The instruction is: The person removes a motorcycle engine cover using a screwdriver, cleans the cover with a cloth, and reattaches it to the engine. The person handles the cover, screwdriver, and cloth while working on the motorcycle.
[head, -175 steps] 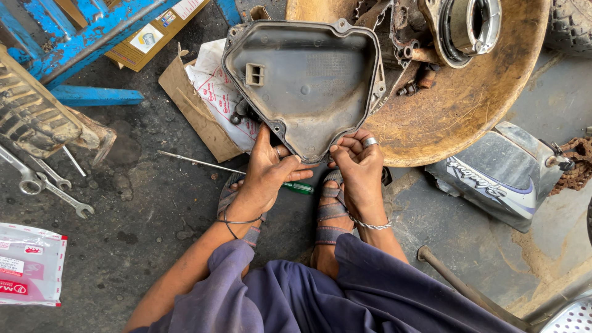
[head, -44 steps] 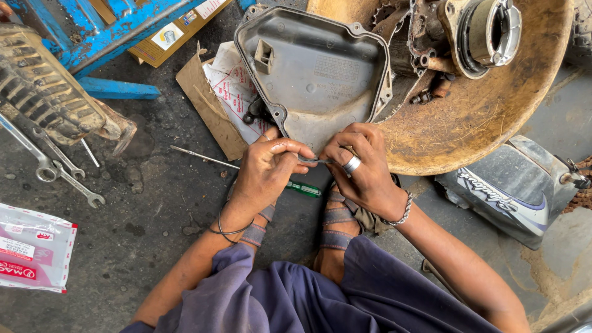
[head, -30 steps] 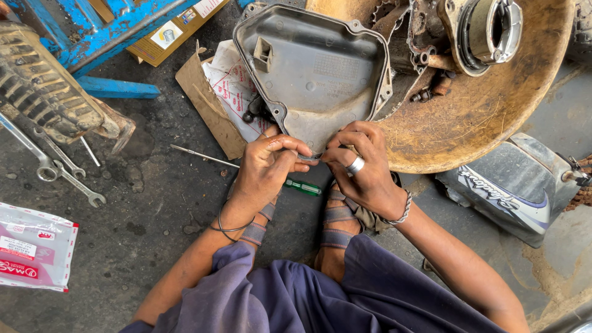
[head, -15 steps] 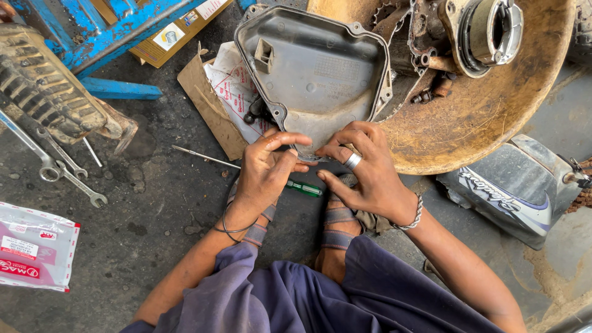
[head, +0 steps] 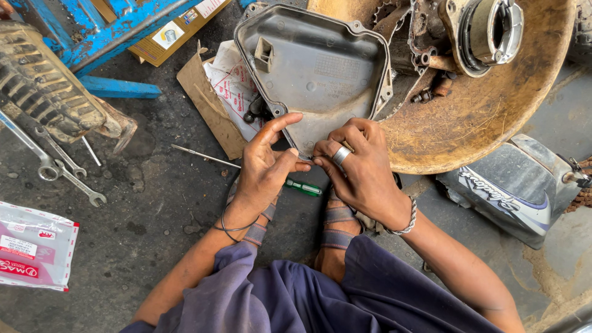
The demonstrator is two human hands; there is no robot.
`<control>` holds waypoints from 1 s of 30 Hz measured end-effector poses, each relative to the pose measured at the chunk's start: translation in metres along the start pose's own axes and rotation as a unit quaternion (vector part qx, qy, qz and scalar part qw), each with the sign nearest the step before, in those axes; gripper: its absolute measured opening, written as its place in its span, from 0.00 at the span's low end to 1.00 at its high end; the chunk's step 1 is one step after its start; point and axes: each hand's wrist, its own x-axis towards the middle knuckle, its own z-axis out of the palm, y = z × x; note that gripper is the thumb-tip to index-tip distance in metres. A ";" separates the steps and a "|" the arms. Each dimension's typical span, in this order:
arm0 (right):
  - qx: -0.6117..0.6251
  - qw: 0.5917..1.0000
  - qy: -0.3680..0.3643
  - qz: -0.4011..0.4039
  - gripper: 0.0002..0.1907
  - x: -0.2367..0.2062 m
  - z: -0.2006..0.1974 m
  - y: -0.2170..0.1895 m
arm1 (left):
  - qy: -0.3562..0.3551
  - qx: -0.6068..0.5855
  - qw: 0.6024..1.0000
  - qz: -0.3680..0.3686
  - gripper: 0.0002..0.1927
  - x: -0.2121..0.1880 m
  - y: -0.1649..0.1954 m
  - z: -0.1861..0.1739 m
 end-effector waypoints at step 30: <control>-0.037 0.986 0.070 -0.145 0.15 -0.021 0.022 0.029 | -0.012 0.007 1.000 0.003 0.32 0.000 -0.004 -0.001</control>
